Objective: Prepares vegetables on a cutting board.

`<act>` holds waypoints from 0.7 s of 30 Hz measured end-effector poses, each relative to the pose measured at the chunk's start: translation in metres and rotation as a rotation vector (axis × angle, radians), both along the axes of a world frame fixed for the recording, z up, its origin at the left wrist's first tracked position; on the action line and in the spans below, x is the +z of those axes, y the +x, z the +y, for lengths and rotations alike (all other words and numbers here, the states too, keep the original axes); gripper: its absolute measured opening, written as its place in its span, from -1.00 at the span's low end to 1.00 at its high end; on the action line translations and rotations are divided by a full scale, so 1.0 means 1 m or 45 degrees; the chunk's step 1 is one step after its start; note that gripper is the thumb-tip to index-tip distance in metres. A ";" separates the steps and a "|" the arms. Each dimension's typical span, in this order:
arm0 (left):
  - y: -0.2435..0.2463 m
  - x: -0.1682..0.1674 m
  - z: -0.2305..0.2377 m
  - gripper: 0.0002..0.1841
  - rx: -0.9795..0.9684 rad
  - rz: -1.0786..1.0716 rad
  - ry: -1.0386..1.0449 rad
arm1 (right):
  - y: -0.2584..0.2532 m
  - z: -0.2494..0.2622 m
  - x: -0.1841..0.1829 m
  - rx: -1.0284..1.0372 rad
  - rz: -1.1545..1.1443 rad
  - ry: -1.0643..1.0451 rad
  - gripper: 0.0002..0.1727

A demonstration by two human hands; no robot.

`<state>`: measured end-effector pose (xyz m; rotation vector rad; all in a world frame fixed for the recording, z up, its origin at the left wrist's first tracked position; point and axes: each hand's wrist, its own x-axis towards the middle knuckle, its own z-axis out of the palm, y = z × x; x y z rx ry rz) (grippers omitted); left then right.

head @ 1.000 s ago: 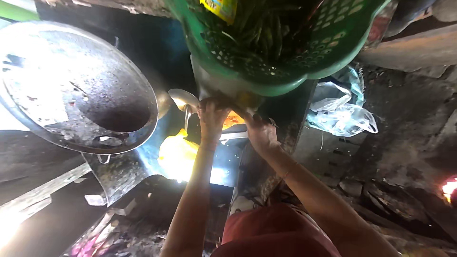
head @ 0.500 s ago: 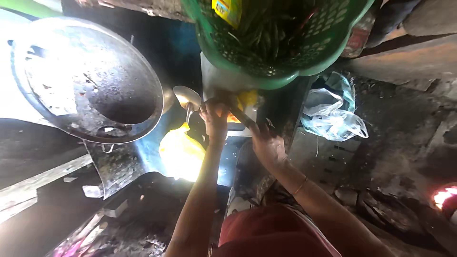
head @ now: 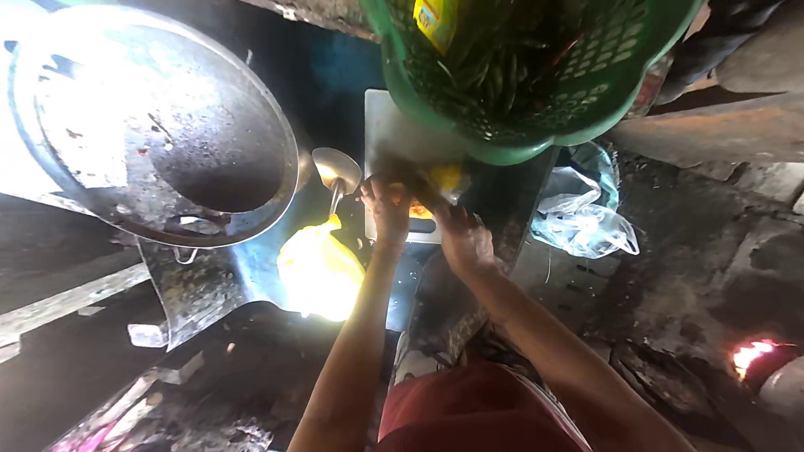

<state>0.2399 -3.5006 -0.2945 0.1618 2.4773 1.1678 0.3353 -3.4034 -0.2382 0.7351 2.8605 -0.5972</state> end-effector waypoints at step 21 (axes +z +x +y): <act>-0.004 -0.007 -0.004 -0.28 -0.035 -0.045 -0.037 | 0.018 0.003 0.014 0.007 0.193 0.138 -0.74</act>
